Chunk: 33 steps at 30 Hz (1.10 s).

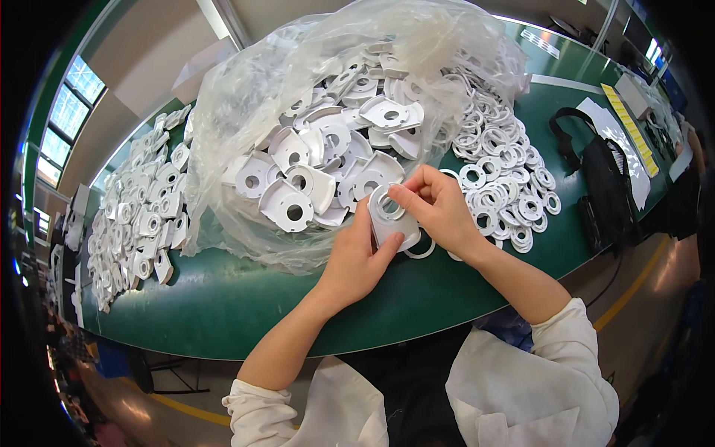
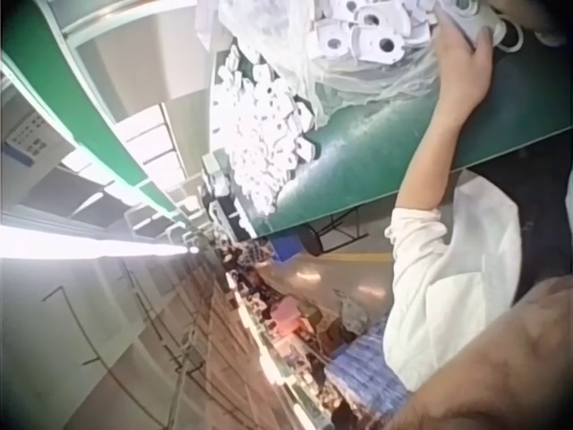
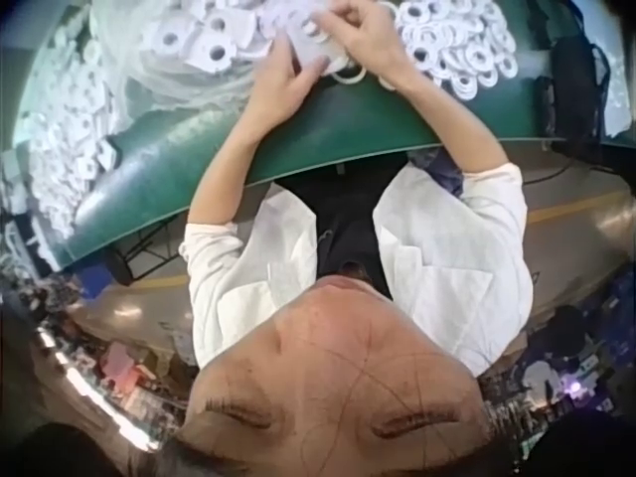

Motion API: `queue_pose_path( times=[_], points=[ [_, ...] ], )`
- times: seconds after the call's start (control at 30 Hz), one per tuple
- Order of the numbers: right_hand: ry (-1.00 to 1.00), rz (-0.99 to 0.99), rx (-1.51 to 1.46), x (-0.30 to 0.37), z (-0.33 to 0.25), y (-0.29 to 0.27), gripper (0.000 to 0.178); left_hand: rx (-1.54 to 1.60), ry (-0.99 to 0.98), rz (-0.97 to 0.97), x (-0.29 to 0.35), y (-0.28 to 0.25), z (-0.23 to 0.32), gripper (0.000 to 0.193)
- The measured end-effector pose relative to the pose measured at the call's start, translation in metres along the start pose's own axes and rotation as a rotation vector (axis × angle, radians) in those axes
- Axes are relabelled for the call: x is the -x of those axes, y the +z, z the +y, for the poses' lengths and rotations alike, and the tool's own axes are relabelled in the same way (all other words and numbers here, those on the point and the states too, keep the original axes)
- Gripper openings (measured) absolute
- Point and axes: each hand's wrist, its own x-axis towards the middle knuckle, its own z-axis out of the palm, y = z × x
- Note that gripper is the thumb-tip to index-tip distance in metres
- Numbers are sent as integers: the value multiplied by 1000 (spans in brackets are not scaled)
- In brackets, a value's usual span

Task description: Assembling small white plastic components on a production line by fitting rings onto base parts.

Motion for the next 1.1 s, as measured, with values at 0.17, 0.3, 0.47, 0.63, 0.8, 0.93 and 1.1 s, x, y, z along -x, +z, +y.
queue_pose_path(
  times=[0.17, 0.3, 0.47, 0.63, 0.8, 0.93, 1.1],
  points=[
    [44, -45, -49, -4, -2, -5, 16, 35, 81, 32, -1, -1, -6, 49],
    [69, -108, -44, -8, -10, -15, 15, -116, -52, -119, 0, -16, 9, 46],
    [104, -184, -53, -5, -15, -14, 17, -45, 129, -22, -2, -4, -8, 36],
    [85, -93, -16, 0, -13, -6, 14, 552, -38, 1, 0, 11, -1, 24],
    [-290, 51, 368, 6, -7, 5, 13, 665, -95, 84, -5, 19, -9, 25],
    [-702, 182, 614, 3, -5, 3, 14, 733, -132, 135, -10, 13, -13, 32],
    [-840, 152, 480, 7, -20, 2, 14, 851, -284, -3, -7, 3, -5, 47]
  ],
)
